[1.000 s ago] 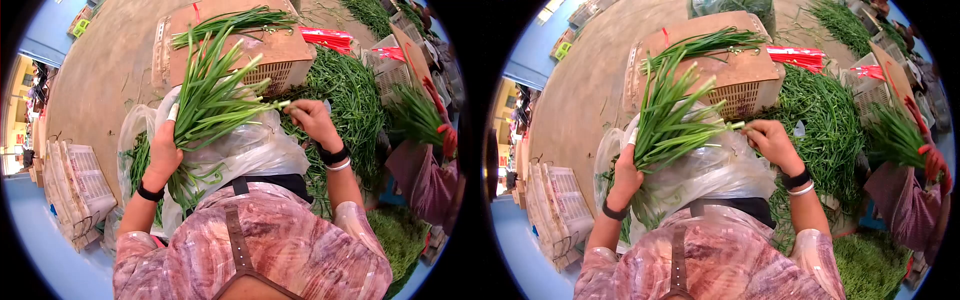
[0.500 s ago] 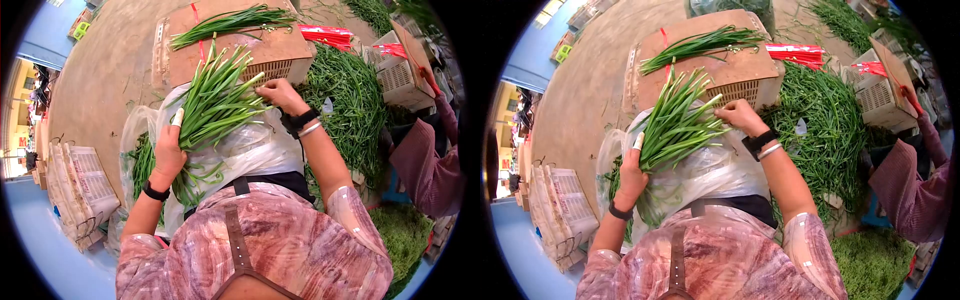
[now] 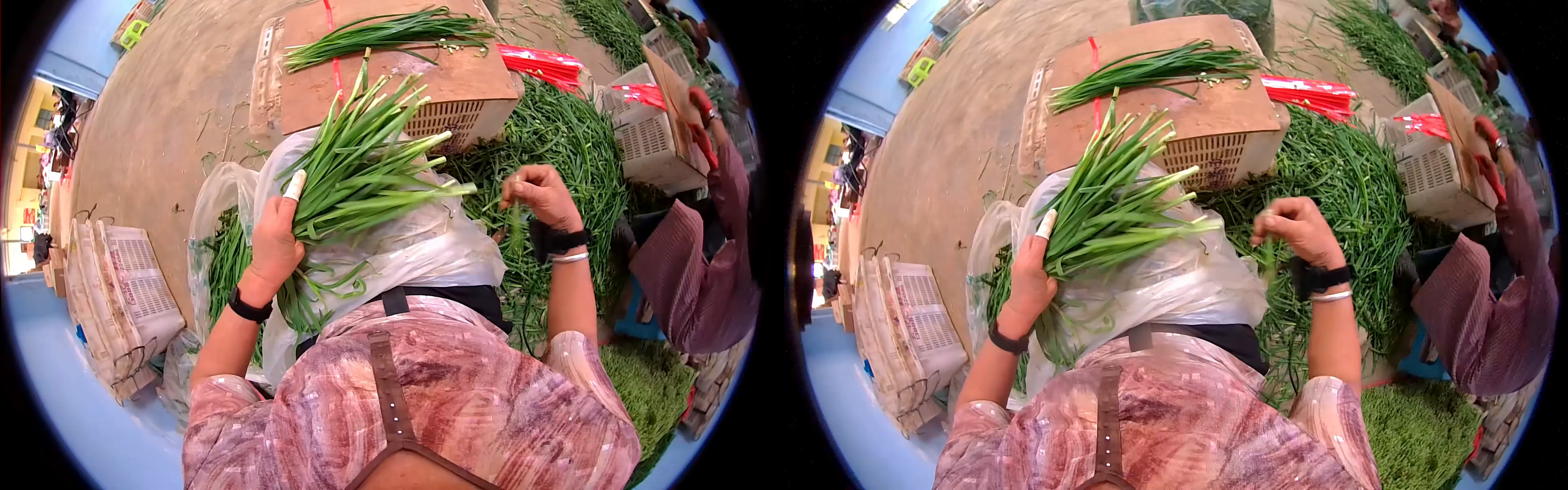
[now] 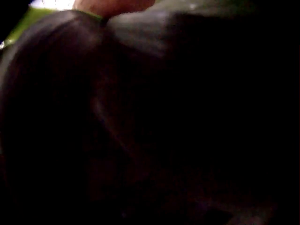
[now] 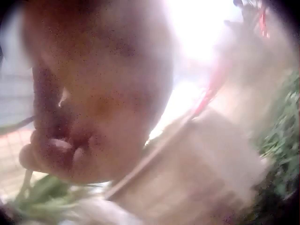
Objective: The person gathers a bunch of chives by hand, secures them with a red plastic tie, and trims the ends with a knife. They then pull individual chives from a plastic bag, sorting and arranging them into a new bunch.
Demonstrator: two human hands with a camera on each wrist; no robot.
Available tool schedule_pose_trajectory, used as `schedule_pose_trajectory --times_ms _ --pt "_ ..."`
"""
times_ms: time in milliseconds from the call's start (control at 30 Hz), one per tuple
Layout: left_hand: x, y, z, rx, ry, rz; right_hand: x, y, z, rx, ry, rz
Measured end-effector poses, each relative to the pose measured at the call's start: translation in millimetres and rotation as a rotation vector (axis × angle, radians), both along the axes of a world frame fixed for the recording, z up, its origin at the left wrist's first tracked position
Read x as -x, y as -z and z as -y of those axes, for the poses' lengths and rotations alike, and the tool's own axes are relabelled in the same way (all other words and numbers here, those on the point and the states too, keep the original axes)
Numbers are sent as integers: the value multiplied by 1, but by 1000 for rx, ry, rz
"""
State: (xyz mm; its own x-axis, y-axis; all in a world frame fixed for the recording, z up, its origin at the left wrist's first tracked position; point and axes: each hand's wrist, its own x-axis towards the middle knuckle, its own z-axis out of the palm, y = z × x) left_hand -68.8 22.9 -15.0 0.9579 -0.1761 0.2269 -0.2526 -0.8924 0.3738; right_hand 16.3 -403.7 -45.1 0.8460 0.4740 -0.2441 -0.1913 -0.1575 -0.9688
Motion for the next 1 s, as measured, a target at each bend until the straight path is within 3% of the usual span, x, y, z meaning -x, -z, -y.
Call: schedule_pose_trajectory --times_ms 33,100,133,233,367,467,567,600,700,800,900,933,967,1000 --pt "1 0 -1 -13 -8 -4 -5 13 15 265 44 -20" --pt "2 3 -3 -41 -25 -6 -1 23 14 1334 -87 336" --pt "1 4 -3 -57 -22 -11 -2 20 10 1377 -47 338" --pt "2 3 1 -33 -2 46 -18 -3 -38 469 182 403" --pt "0 1 0 -62 -7 48 -34 -1 -112 394 -136 726" --pt "1 -5 -3 -77 -19 49 -39 8 -133 -24 -90 275" --pt "-1 -10 -10 -56 -39 36 -34 -5 -128 48 -147 213" --pt "-2 -8 -10 -51 -46 32 -27 -12 -127 194 -151 249" --pt "-9 -4 -11 -13 -50 35 -7 -4 -130 122 4 518" --pt "-11 -1 -12 0 -33 -10 -2 0 -129 305 43 783" --pt "-9 3 -12 5 -18 33 -7 11 -120 -44 145 248" --pt "-12 4 -12 14 -8 76 -10 15 -118 -155 281 41" --pt "-13 3 -12 20 6 74 -18 20 -112 -119 394 -18" --pt "-14 3 -12 26 15 73 -29 33 -104 -36 398 124"
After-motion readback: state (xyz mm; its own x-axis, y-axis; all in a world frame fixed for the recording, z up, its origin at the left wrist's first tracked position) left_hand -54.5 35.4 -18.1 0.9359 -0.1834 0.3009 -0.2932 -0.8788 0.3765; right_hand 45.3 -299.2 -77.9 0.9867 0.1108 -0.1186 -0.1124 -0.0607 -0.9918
